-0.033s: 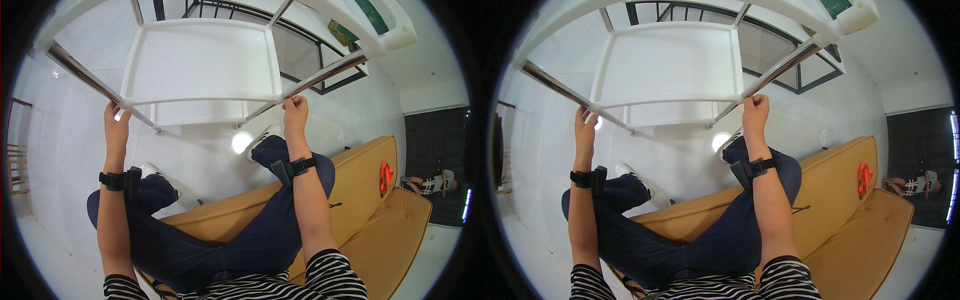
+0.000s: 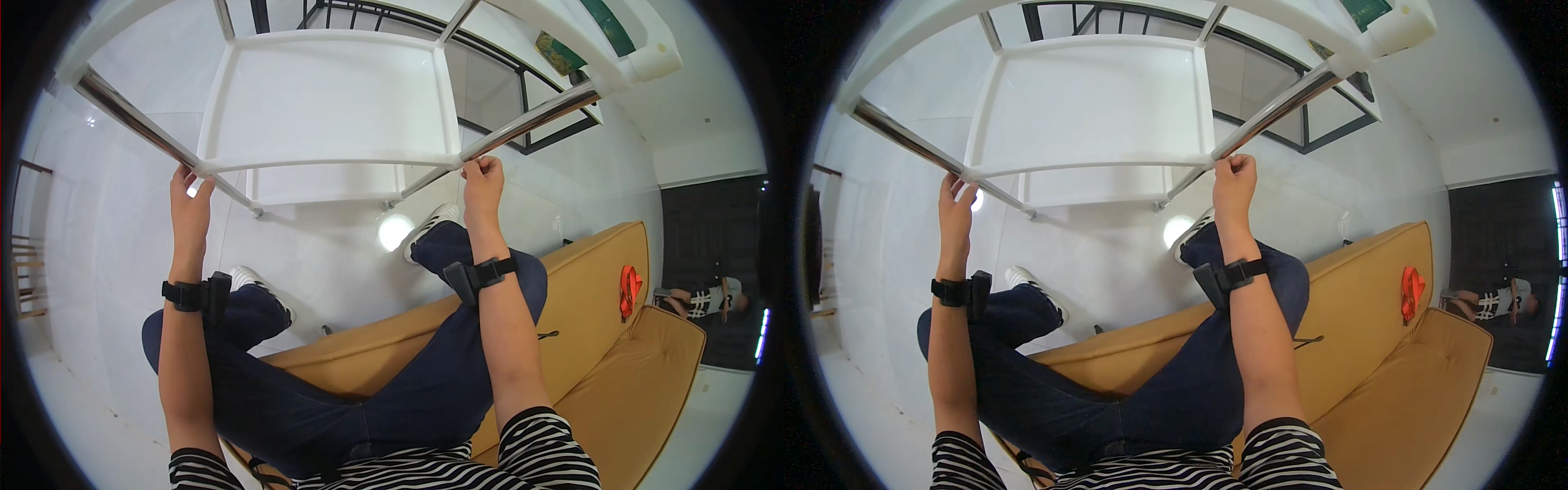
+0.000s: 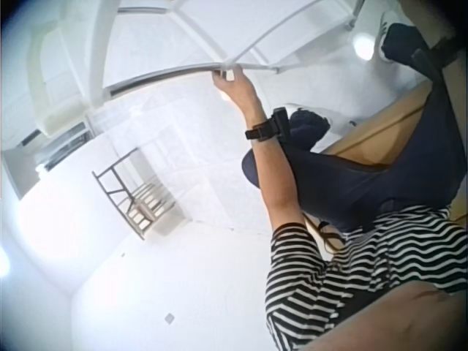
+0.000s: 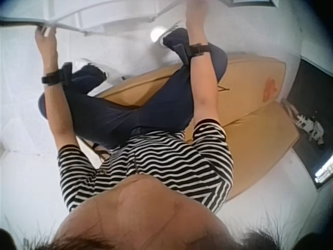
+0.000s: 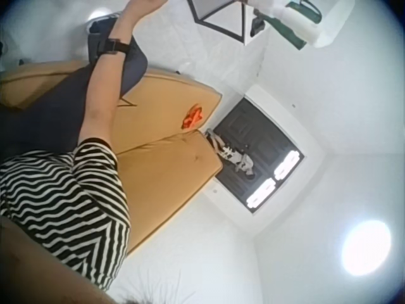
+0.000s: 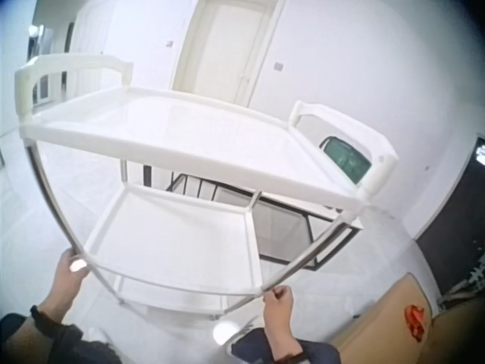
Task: The recorder is assembling a white plastic multi-tier utility cart by inserting metal support poles and attaching caster wheels.
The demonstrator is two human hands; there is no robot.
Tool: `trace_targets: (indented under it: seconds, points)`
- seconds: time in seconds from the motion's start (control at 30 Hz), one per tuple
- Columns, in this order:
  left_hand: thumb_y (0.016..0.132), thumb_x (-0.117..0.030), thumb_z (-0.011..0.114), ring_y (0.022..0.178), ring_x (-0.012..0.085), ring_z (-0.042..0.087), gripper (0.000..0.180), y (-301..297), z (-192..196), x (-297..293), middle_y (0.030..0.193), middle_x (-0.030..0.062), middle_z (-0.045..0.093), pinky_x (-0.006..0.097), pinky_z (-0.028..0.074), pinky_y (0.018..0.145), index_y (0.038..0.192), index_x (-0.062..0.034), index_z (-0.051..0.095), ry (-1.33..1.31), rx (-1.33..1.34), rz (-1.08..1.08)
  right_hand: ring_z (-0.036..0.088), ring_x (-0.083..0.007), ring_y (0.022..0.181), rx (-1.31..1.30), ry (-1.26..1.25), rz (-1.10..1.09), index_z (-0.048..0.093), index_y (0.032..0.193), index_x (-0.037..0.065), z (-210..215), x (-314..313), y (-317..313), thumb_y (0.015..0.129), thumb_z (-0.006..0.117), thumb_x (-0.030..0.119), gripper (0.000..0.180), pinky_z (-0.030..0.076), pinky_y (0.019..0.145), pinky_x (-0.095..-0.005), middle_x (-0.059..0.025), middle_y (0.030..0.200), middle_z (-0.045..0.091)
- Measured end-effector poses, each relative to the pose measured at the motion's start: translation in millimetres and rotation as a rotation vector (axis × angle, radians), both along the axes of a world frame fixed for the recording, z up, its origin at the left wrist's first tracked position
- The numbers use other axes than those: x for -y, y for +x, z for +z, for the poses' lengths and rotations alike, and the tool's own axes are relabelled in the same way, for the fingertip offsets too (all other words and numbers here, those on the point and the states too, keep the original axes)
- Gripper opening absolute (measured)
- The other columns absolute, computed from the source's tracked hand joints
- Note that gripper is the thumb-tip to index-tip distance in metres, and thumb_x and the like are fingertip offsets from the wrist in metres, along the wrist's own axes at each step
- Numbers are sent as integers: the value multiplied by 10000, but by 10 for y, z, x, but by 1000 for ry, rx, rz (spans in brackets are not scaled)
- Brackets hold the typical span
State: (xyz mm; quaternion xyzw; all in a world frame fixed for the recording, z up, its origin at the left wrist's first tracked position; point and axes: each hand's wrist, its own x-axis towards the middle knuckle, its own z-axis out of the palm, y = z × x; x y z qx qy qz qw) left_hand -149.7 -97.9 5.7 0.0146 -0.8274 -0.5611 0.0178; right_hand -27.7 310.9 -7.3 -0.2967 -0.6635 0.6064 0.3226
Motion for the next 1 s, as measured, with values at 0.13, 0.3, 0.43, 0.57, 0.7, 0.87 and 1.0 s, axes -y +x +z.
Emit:
trace_targets:
  seconds: [0.13,0.3,0.43,0.57,0.7,0.87,1.0]
  points:
    - [830,-161,590,1223,249,420,610,5,-15,12,1302,178,440,357,351,1003,1340,62,342,9,1,11,465,-98,651,11,-2,-27,438,833,53,6,-11,15,782,538,-6,127,390,610,-227,-20,748,490]
    - [840,-167,584,1203,250,437,580,-32,-35,45,1281,172,468,346,384,957,1333,45,363,34,9,-13,541,-148,727,-2,-54,-135,495,939,18,50,-70,73,780,536,-16,167,464,754,-264,-49,832,542]
    - [868,-198,577,1179,251,461,541,-61,-54,85,1274,173,477,335,405,935,1315,36,383,52,-32,6,563,-171,953,-128,22,99,486,1170,-25,120,71,78,817,549,-14,359,423,909,-284,-93,1061,582]
    - [888,-152,551,1197,238,450,477,-99,-74,-2,1241,159,504,333,367,977,1303,27,397,-35,-180,28,557,-164,1045,-44,94,224,491,1202,-39,146,71,107,842,572,0,371,410,934,-287,-126,1156,582]
    - [906,-162,546,1139,206,481,412,-189,-118,138,1193,135,532,324,362,973,1250,38,441,119,-127,3,579,-161,993,62,225,238,531,1140,-36,251,110,176,839,592,15,312,439,889,-287,-110,1076,616]
    - [890,-227,598,948,139,502,337,-182,-21,130,1014,69,564,271,396,811,1116,13,527,226,-66,183,610,-175,917,191,244,402,587,1047,-2,356,121,286,819,619,53,237,481,804,-286,-99,974,643]
    - [860,-260,641,798,111,476,279,-153,6,154,828,31,555,250,373,731,959,-12,564,153,-88,128,611,-196,926,148,400,324,580,1057,-7,250,31,225,814,628,58,256,487,801,-303,-107,990,634]
